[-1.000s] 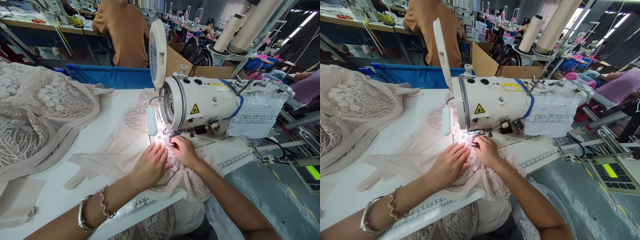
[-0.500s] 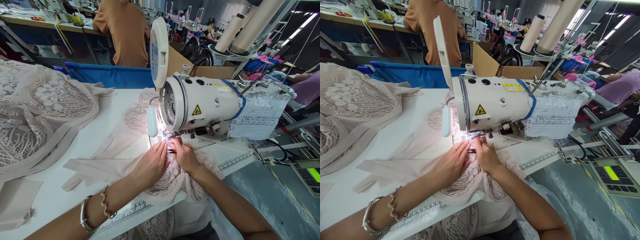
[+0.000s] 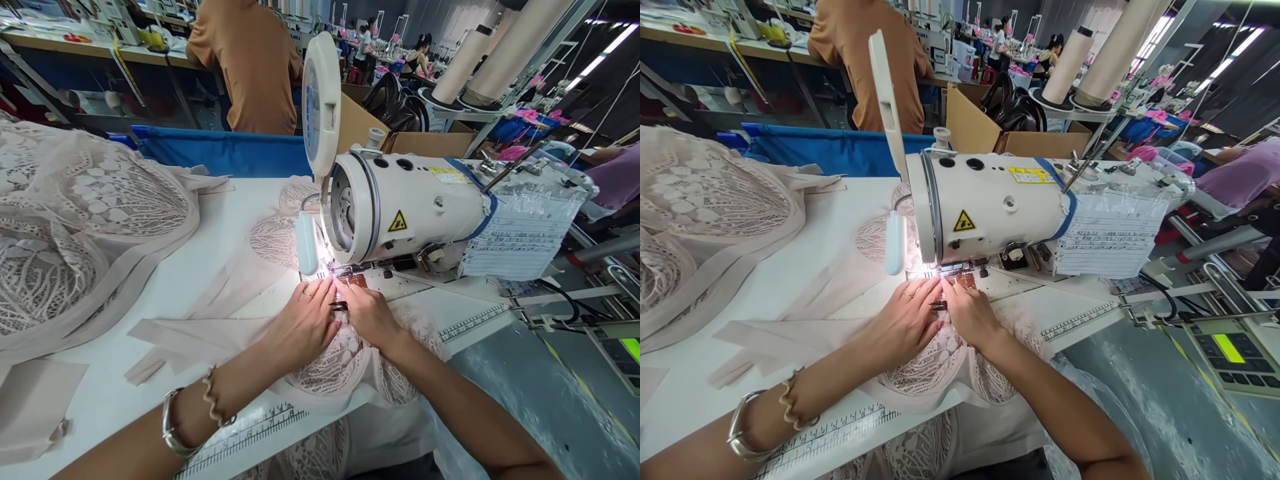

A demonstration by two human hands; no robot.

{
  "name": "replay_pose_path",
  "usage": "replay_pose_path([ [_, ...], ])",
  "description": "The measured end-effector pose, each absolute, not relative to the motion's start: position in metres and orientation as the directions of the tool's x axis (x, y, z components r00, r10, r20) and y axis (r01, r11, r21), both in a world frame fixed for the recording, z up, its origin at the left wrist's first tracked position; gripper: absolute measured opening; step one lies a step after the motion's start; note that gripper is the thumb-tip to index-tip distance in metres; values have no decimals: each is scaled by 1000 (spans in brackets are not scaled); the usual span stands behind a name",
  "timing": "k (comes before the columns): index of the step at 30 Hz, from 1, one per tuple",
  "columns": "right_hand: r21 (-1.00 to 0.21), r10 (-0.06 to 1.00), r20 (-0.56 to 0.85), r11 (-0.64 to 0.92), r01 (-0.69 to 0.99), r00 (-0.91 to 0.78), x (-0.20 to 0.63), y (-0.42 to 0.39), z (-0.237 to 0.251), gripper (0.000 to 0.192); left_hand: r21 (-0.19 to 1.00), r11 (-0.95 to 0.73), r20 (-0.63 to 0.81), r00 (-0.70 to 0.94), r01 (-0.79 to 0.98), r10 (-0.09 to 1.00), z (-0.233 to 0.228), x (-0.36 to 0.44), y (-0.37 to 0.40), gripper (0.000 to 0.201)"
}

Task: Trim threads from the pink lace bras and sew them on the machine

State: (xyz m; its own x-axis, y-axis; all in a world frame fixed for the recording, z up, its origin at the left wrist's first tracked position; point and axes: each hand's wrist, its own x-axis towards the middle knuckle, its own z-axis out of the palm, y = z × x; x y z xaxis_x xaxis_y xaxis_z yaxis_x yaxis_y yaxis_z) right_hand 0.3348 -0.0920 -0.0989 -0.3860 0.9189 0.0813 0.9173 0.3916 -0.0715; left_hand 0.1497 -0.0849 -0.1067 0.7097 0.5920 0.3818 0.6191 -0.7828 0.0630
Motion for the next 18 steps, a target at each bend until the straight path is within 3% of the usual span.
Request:
replay_pose_path([
  [10, -80, 921, 69, 388, 918, -383, 332, -91, -93, 52, 38, -766, 349, 710, 641, 612, -105, 149, -85, 54],
  [14, -86, 938, 61, 346, 934, -342, 329, -89, -88, 37, 44, -765, 351, 707, 643, 614, -106, 147, -81, 55],
  [18, -105, 973, 33, 231, 967, -229, 333, -87, -86, 22, -72, -801, 353, 767, 594, 536, -107, 149, -85, 48],
])
